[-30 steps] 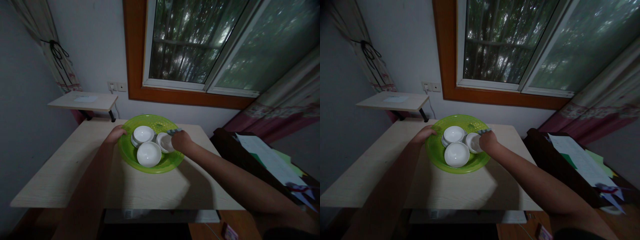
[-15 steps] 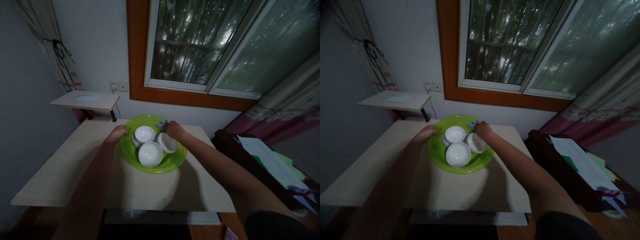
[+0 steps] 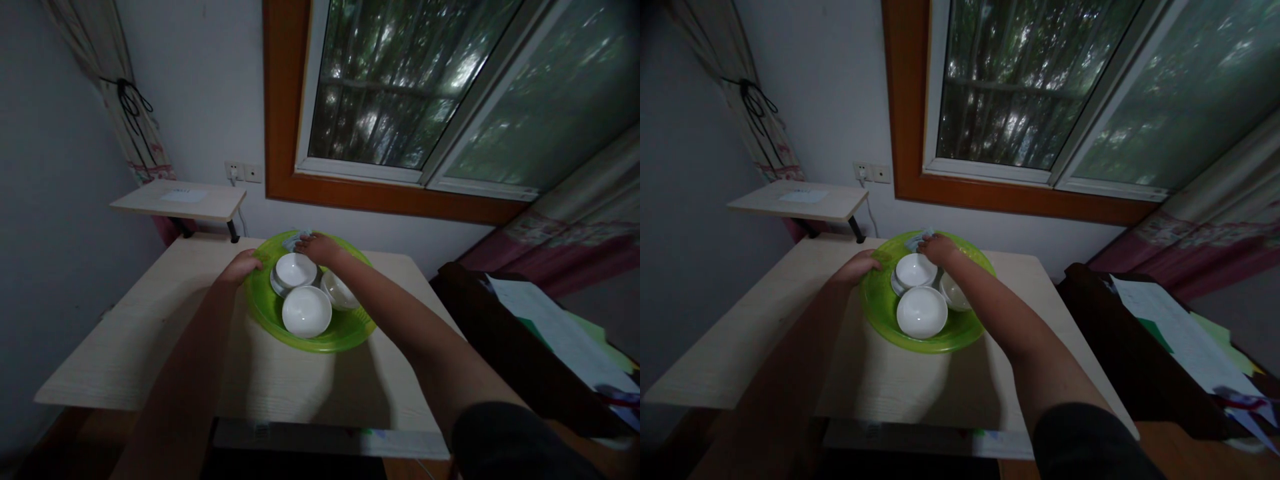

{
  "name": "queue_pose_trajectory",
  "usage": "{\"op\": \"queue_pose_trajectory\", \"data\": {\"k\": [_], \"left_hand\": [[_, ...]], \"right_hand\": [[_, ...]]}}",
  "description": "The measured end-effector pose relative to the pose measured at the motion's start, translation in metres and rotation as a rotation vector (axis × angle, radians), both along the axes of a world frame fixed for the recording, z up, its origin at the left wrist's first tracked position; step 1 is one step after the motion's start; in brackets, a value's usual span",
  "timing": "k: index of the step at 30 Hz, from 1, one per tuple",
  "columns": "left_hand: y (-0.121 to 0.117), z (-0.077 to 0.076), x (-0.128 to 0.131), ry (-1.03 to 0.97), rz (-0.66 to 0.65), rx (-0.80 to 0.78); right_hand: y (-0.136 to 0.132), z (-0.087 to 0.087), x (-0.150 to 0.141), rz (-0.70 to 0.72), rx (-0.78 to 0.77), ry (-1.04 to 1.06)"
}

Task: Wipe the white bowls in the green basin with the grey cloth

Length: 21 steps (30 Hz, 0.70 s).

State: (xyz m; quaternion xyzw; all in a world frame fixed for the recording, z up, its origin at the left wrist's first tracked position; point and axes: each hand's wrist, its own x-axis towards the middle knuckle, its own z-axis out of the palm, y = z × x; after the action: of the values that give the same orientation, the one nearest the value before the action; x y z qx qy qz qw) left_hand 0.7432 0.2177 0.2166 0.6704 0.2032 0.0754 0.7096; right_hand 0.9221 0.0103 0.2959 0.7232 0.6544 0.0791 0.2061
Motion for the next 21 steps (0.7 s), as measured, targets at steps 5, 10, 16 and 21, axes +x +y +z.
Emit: {"op": "queue_pose_trajectory", "data": {"k": [5, 10, 16, 21], "left_hand": [[-0.002, 0.006, -0.002, 0.058, 0.003, -0.007], [-0.001, 0.004, -0.002, 0.049, -0.020, -0.007], [0.000, 0.004, -0.003, 0.049, -0.035, 0.011], [0.000, 0.004, -0.001, 0.057, -0.019, -0.010]], "right_hand": [[0.018, 0.001, -0.016, 0.122, 0.030, 0.007], [0.015, 0.000, -0.024, 0.072, 0.060, -0.004], [-0.009, -0.002, -0.015, -0.214, 0.079, 0.017], [-0.031, 0.000, -0.015, -0.438, 0.015, 0.007]]}}
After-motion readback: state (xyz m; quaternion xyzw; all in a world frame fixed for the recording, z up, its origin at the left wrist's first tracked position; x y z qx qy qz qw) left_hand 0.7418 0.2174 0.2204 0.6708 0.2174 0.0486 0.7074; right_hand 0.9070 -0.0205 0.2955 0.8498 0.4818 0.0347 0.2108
